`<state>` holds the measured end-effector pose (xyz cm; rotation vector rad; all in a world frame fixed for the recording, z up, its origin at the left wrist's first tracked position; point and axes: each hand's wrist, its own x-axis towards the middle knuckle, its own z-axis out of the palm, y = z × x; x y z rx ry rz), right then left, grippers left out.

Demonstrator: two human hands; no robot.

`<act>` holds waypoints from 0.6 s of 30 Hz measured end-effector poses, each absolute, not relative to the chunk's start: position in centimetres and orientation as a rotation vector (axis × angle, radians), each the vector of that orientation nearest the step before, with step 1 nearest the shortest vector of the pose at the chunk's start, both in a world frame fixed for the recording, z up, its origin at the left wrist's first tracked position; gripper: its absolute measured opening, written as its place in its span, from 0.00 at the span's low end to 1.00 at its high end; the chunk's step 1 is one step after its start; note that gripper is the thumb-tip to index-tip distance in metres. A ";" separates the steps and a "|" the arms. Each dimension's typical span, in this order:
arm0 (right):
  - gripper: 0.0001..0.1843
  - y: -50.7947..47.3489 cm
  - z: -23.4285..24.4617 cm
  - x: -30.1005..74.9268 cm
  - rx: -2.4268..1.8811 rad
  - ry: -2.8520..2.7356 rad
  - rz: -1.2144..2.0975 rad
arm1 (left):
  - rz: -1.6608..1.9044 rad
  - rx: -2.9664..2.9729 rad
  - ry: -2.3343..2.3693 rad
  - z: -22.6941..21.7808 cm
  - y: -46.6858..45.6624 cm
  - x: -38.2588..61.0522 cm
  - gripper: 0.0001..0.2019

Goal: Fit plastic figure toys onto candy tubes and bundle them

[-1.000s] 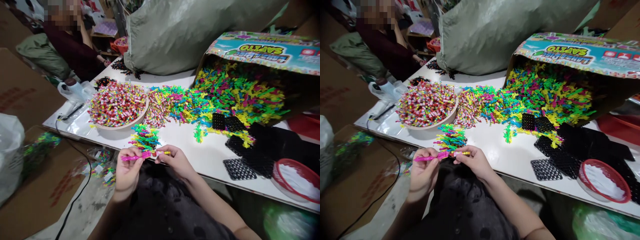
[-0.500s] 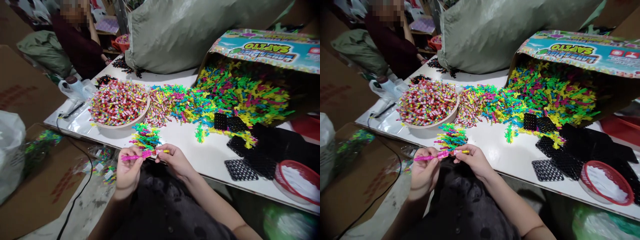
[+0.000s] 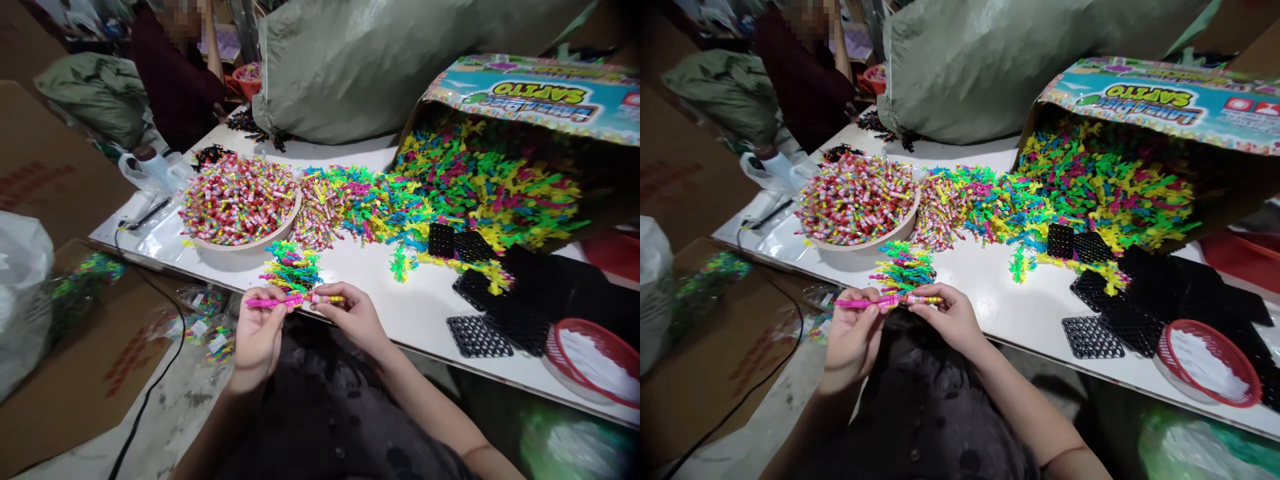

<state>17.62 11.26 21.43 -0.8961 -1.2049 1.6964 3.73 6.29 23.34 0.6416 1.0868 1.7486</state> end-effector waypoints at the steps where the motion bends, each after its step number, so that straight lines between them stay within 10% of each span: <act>1: 0.10 11.2 21.4 17.7 -0.895 -1.251 1.640 | 1.741 0.627 1.092 23.3 6.3 3.8 0.16; 18: 0.10 11.0 20.8 18.2 -0.977 -1.437 1.526 | 1.496 0.314 1.179 23.0 6.7 3.5 0.19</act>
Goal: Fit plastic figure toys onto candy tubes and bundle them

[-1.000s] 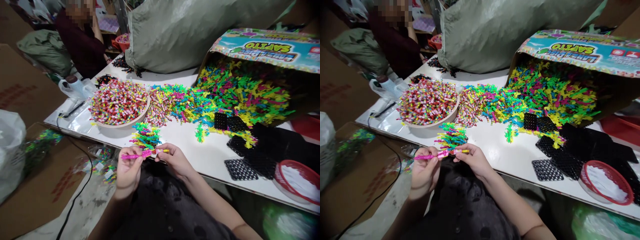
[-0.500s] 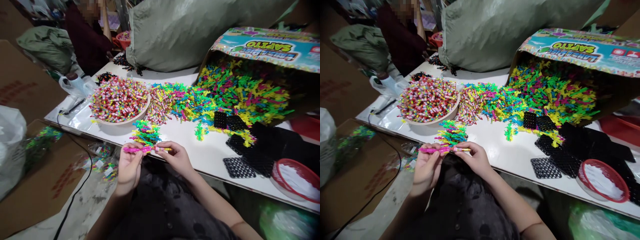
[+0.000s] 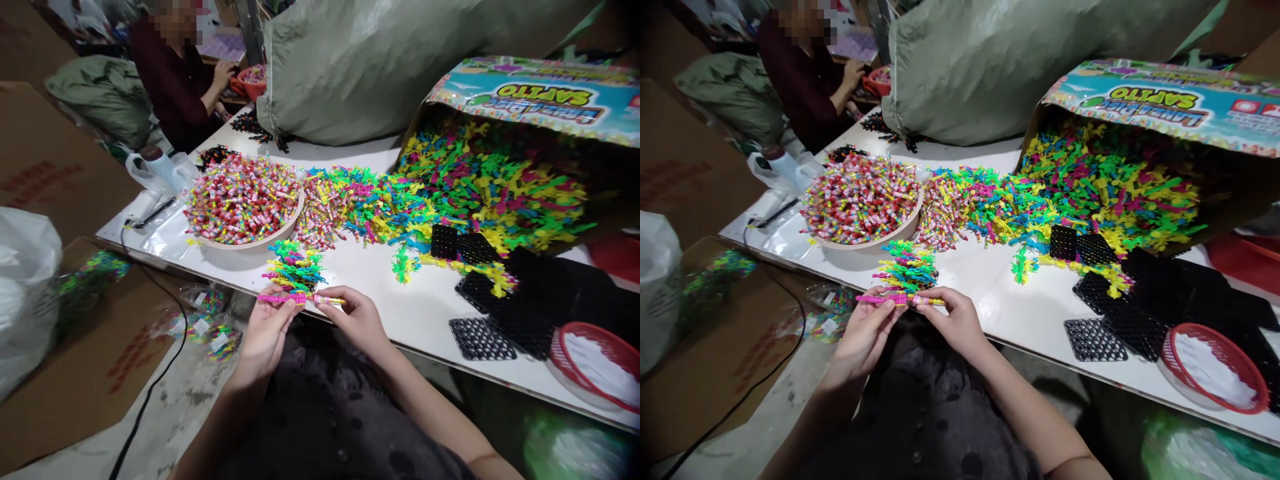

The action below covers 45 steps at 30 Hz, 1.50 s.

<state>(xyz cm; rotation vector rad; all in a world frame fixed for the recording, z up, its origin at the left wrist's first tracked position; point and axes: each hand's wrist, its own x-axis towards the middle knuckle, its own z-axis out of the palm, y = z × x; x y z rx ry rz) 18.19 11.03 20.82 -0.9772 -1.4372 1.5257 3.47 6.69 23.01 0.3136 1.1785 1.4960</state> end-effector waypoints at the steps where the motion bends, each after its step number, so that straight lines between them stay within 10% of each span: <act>1: 0.09 11.1 20.8 18.3 -0.971 -1.469 1.490 | 1.461 0.321 1.177 23.0 6.7 3.3 0.18; 17: 0.09 10.4 19.8 19.2 -0.925 -1.638 1.381 | 1.351 0.301 1.090 21.6 6.1 3.0 0.26; 45: 0.11 4.3 18.7 19.5 -0.786 -1.762 0.976 | 1.351 0.376 1.127 20.3 1.3 4.4 0.10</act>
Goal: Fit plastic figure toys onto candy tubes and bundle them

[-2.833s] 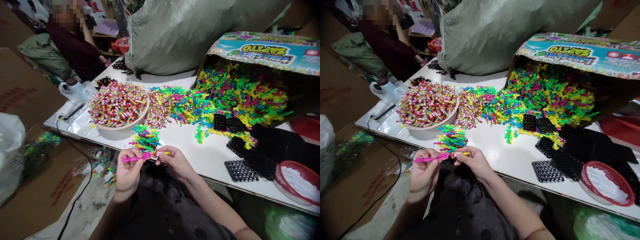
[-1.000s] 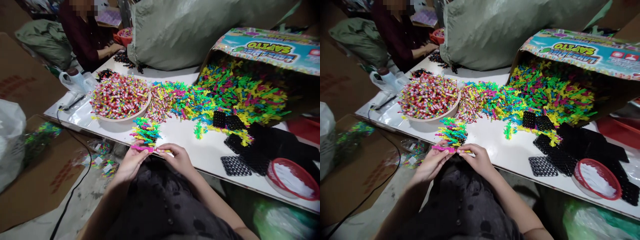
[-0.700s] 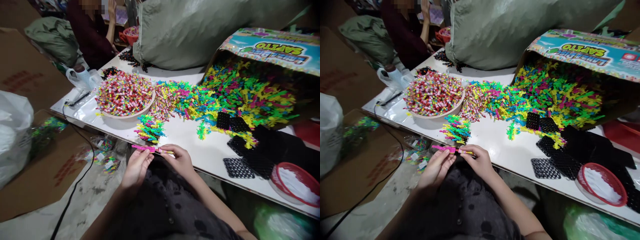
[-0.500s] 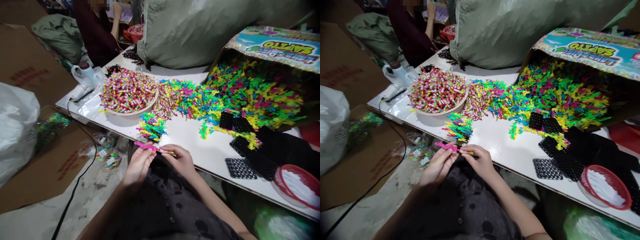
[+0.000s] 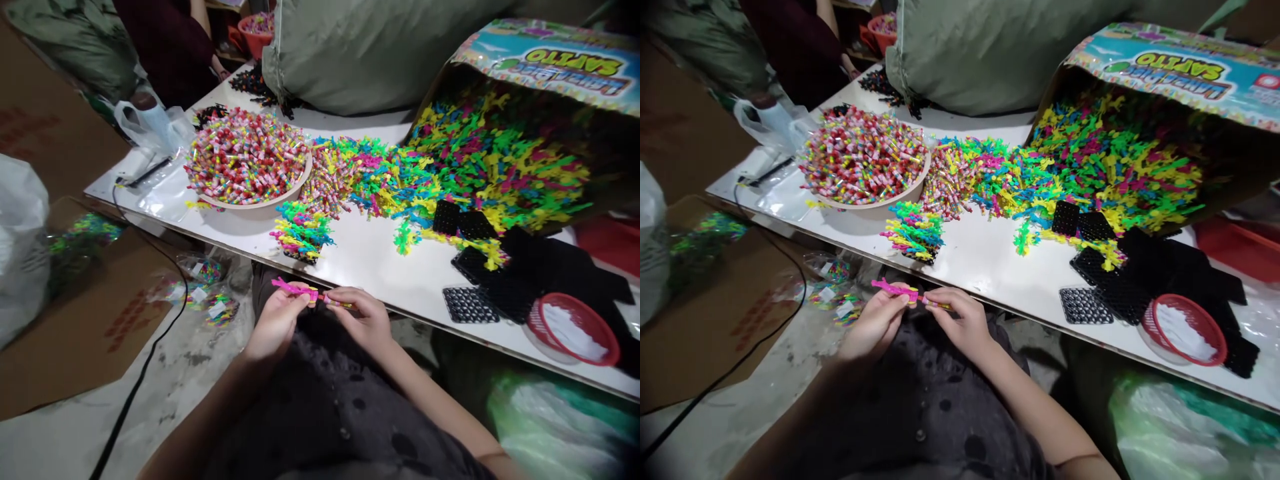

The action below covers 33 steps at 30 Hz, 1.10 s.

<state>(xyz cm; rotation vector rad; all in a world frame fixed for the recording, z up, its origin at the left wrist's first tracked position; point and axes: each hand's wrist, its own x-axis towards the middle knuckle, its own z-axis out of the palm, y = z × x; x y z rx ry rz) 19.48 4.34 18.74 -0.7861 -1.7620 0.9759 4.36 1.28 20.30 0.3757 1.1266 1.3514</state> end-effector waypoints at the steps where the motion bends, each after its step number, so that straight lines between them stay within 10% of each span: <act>1: 0.11 4.0 18.6 19.4 -0.790 -1.763 0.969 | 1.341 0.390 1.116 20.1 1.0 4.2 0.09; 18: 0.07 4.5 14.6 18.5 -1.061 -1.970 0.932 | 1.334 0.973 1.452 17.1 -0.8 3.4 0.20; 33: 0.13 9.8 10.7 19.2 -1.193 -1.387 1.241 | 0.629 1.826 2.158 2.4 -3.8 -0.9 0.13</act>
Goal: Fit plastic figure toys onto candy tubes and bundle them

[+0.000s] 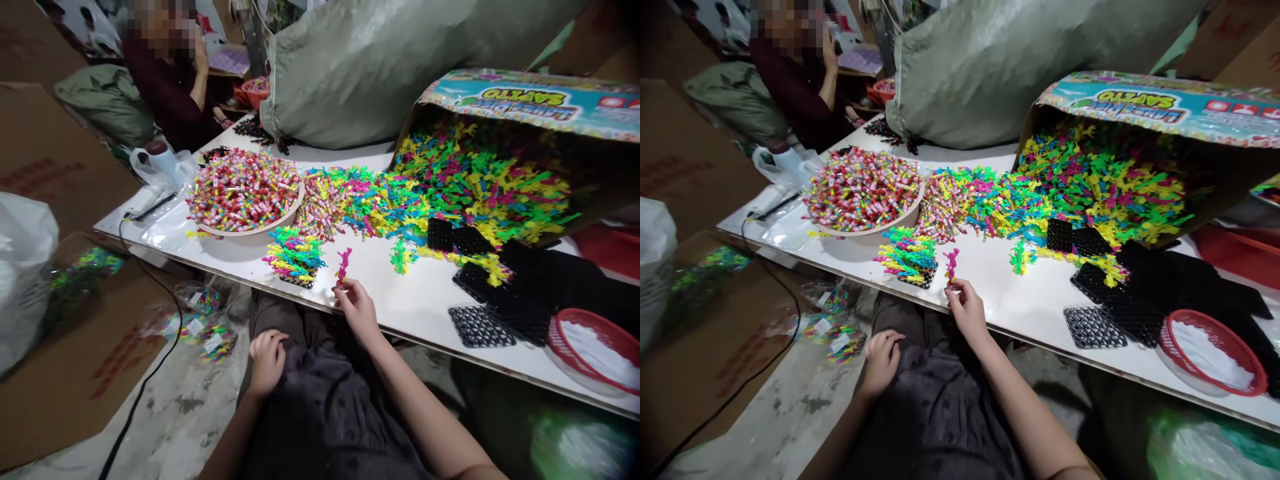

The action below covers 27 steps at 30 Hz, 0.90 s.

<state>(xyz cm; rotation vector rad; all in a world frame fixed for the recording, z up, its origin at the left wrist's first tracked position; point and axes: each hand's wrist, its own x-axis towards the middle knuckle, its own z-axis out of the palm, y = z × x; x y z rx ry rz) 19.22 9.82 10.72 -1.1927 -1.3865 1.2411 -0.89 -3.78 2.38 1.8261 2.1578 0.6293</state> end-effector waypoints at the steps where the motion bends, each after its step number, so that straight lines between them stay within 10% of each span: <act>1: 0.14 10.0 10.6 19.1 -1.170 -1.371 1.255 | 0.603 1.820 2.177 2.4 -3.6 -0.7 0.13; 27: 0.08 12.4 6.6 13.2 -1.257 -1.341 0.961 | 0.613 1.799 2.162 2.8 -3.4 -0.7 0.13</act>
